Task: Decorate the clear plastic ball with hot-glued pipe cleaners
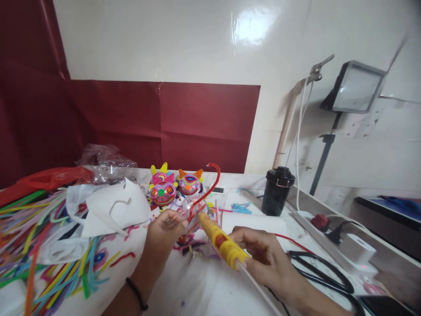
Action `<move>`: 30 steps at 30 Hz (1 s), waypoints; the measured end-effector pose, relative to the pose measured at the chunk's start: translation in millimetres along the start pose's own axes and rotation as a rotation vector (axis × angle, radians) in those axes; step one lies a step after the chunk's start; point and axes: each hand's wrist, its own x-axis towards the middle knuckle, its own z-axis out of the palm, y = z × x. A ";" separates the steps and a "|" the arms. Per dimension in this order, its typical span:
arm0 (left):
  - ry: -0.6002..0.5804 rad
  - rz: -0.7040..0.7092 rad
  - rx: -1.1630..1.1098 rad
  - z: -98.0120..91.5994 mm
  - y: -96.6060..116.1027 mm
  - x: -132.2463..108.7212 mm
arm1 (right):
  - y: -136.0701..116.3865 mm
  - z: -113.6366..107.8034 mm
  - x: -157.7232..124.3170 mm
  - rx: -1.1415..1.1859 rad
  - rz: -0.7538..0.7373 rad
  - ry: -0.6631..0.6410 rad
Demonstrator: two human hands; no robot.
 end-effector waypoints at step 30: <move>0.014 -0.011 -0.037 3.0 5.6 -3.1 | -3.4 4.4 -1.8 0.015 0.012 -0.005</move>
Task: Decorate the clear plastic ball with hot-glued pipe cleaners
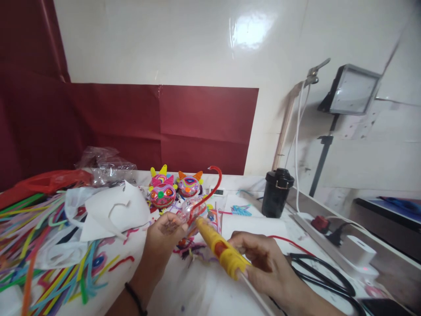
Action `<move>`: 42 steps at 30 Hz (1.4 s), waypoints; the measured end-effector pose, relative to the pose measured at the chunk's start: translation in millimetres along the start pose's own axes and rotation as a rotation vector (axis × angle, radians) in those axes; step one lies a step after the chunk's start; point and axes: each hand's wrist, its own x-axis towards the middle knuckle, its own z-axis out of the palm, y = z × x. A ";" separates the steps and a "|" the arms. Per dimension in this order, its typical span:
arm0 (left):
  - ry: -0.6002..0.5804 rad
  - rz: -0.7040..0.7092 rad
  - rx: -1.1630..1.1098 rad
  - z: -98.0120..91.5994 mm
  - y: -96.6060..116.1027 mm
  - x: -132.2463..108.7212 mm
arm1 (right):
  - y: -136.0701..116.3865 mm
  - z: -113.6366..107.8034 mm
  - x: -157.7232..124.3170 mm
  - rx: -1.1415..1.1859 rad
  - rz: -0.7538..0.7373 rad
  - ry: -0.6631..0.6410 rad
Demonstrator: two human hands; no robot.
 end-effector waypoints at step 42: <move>0.033 0.047 -0.025 1.5 2.5 -1.0 | -3.5 1.8 0.6 0.023 0.008 -0.027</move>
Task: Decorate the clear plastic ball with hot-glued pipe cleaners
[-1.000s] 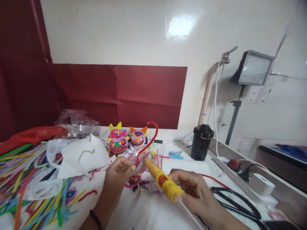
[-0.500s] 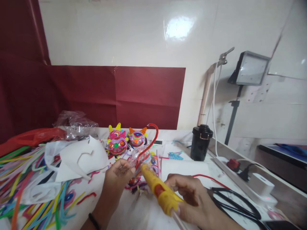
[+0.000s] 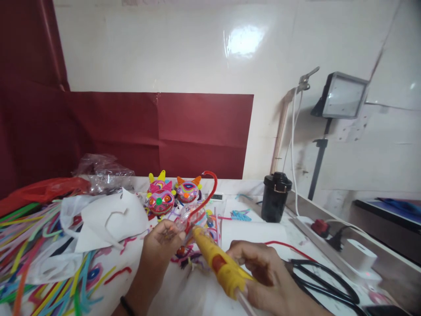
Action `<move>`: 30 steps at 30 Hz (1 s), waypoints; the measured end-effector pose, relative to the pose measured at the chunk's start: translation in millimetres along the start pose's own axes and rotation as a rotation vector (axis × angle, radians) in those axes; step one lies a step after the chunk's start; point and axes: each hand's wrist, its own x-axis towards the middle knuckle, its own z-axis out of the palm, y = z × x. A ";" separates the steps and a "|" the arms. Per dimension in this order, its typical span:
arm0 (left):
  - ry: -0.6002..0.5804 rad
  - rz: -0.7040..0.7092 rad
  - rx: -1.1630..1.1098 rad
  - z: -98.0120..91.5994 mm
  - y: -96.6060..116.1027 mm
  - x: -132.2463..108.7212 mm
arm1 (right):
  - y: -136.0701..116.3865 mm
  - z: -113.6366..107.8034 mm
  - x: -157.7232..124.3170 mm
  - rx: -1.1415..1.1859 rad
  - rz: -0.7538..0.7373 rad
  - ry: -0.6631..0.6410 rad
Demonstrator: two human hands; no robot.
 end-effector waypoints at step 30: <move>-0.094 -0.065 -0.127 -16.1 -17.6 10.6 | 2.9 4.9 -0.8 -0.498 -0.348 0.008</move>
